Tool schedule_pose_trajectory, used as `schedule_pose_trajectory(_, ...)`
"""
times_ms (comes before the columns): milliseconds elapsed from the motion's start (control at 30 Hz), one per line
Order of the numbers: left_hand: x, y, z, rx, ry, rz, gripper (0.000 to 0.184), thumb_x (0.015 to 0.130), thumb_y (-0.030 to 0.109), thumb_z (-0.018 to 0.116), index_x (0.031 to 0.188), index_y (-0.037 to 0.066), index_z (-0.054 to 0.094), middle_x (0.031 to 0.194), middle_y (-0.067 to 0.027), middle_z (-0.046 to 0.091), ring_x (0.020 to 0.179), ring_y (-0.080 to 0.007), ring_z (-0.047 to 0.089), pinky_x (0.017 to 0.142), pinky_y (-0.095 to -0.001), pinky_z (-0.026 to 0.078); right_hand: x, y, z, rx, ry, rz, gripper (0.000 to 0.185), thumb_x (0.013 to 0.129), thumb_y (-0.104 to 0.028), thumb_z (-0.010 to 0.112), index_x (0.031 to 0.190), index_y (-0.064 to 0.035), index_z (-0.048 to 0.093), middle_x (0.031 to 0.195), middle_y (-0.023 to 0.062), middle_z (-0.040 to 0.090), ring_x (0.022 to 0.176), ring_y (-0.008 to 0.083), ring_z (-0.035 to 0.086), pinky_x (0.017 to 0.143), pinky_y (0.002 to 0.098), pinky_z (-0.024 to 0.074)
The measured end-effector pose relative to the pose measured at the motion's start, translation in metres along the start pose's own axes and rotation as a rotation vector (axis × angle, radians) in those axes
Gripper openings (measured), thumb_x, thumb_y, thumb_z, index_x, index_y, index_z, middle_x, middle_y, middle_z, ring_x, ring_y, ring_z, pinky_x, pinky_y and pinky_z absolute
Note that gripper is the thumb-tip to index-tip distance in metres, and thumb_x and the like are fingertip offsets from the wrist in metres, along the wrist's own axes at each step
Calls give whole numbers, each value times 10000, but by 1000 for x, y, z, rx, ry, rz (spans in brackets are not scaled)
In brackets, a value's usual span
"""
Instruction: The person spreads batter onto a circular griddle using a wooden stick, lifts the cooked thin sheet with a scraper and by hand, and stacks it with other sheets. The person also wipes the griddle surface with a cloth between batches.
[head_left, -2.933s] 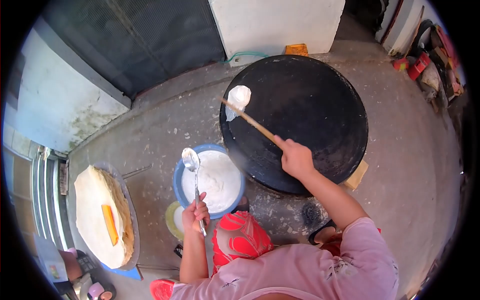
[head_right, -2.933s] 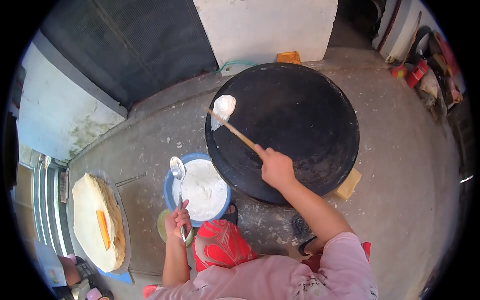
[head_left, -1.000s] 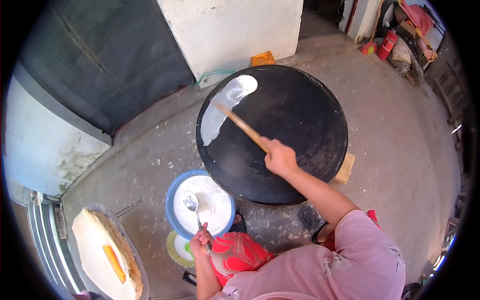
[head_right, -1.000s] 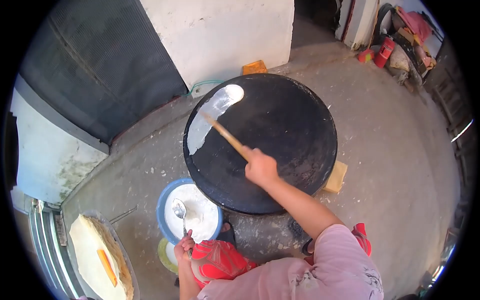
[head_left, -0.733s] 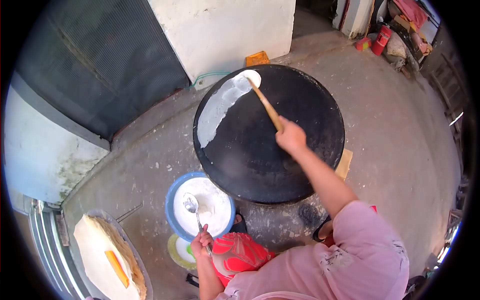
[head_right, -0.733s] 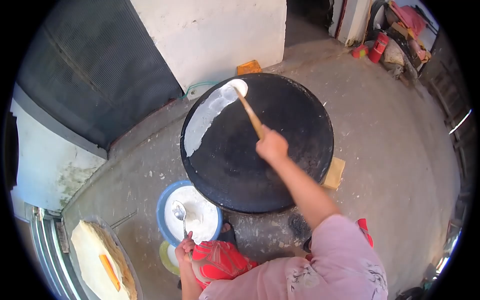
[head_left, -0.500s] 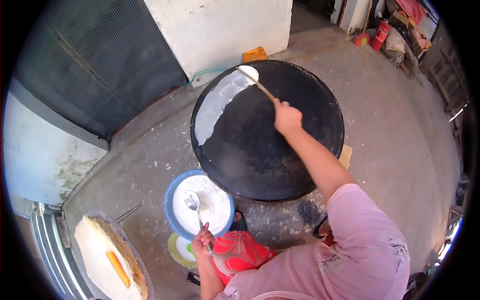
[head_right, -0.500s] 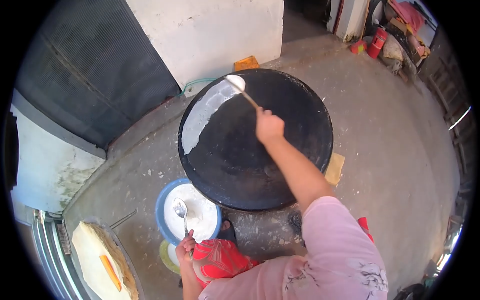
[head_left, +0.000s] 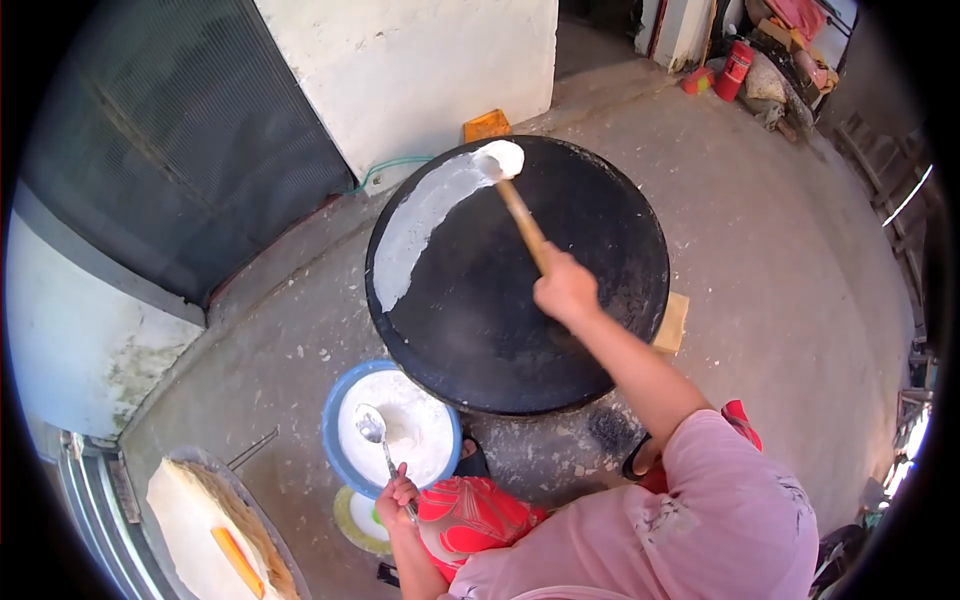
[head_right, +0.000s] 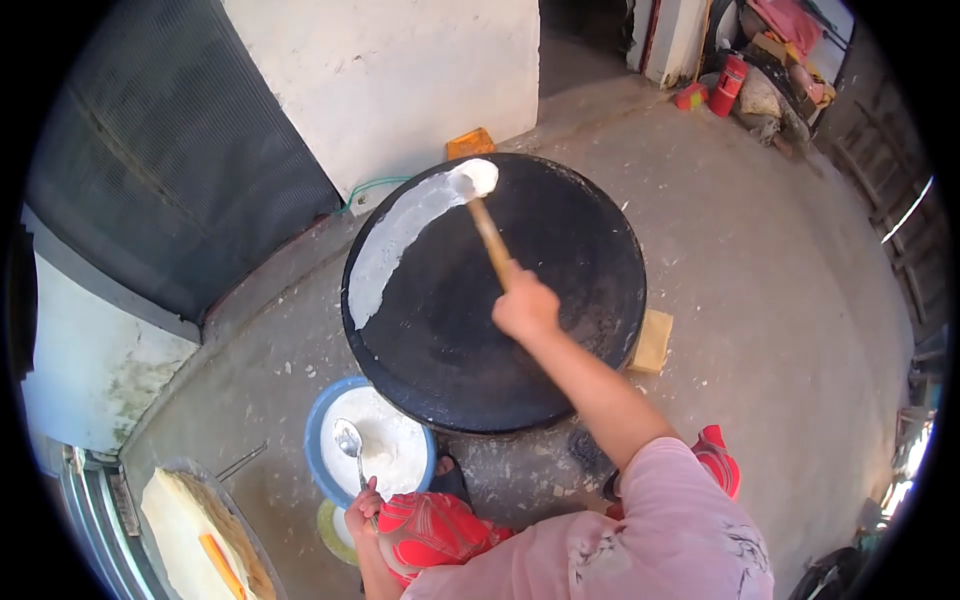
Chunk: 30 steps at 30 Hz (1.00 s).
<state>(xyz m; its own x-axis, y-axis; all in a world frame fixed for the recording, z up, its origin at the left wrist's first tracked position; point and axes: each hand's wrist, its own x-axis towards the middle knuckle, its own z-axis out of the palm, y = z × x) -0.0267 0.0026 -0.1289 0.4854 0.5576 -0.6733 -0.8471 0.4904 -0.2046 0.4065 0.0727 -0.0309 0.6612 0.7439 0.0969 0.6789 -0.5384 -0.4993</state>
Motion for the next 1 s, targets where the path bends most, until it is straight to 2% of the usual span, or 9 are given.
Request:
schedule_pose_trajectory(100, -2, -8, 6, 24, 32, 15, 359, 903, 143, 360, 1159, -100, 429, 688, -42, 432, 507, -107, 380, 430, -224, 338, 30, -15, 22, -248, -43, -248, 489, 738, -91, 513, 1215, -63, 406, 928, 160, 559, 822, 303, 611, 681, 400, 499)
schedule_pose_trajectory(167, -3, -10, 6, 25, 43, 2, 357, 906, 144, 360, 1155, -101, 432, 691, -40, 435, 507, -106, 382, 430, -223, 339, 65, 3, 10, -383, -14, -86, 481, 763, -96, 518, 1223, -37, 392, 938, 146, 551, 791, 281, 619, 639, 372, 508)
schedule_pose_trajectory(300, 4, 11, -10, 51, -13, -13, 354, 912, 148, 358, 1147, -104, 439, 697, -38, 443, 513, -108, 391, 433, -223, 340, 3, 12, -21, -262, -20, -22, 545, 744, -73, 492, 1271, -30, 359, 982, 162, 538, 805, 311, 613, 665, 381, 506)
schedule_pose_trajectory(367, 6, 8, -6, 46, -23, -13, 357, 913, 152, 356, 1150, -103, 437, 693, -38, 441, 518, -111, 394, 437, -223, 342, -35, 6, -7, -192, -90, -92, 576, 722, -63, 483, 1280, -29, 347, 977, 174, 533, 785, 319, 612, 659, 388, 505)
schedule_pose_trajectory(400, 6, 7, -5, 45, -24, -27, 357, 914, 154, 354, 1146, -103, 440, 692, -39, 441, 518, -111, 394, 438, -223, 341, -39, 9, 4, -149, -94, -306, 552, 727, -71, 493, 1261, -27, 361, 960, 169, 533, 750, 316, 611, 640, 393, 504)
schedule_pose_trajectory(567, 0, 8, -4, 74, -6, -45, 356, 914, 154, 347, 1135, -108, 442, 696, -47, 440, 513, -114, 392, 437, -227, 345, 33, 51, -17, -334, 1, -79, 549, 740, -90, 506, 1269, -64, 362, 945, 133, 536, 735, 292, 615, 614, 395, 499)
schedule_pose_trajectory(733, -1, 3, 9, 64, 38, 40, 363, 917, 166, 337, 1128, -110, 441, 698, -51, 444, 506, -114, 391, 420, -228, 343, -6, 8, -20, -101, -107, 76, 619, 719, -48, 484, 1315, -111, 331, 1052, 170, 519, 884, 354, 579, 794, 441, 456)
schedule_pose_trajectory(867, -10, -9, 26, 70, 75, 100, 370, 920, 179, 329, 1125, -107, 442, 688, -50, 443, 486, -111, 385, 396, -228, 337, 51, 28, 10, -409, 64, -92, 404, 802, -98, 476, 1193, -17, 410, 899, 127, 543, 715, 269, 629, 605, 368, 519)
schedule_pose_trajectory(1000, -25, -6, 37, 63, 52, 134, 356, 915, 162, 331, 1123, -102, 450, 669, -48, 448, 467, -100, 386, 377, -218, 328, 25, 63, -39, -396, 20, -13, 426, 815, -97, 444, 1229, -15, 384, 979, 160, 549, 773, 283, 625, 654, 363, 516)
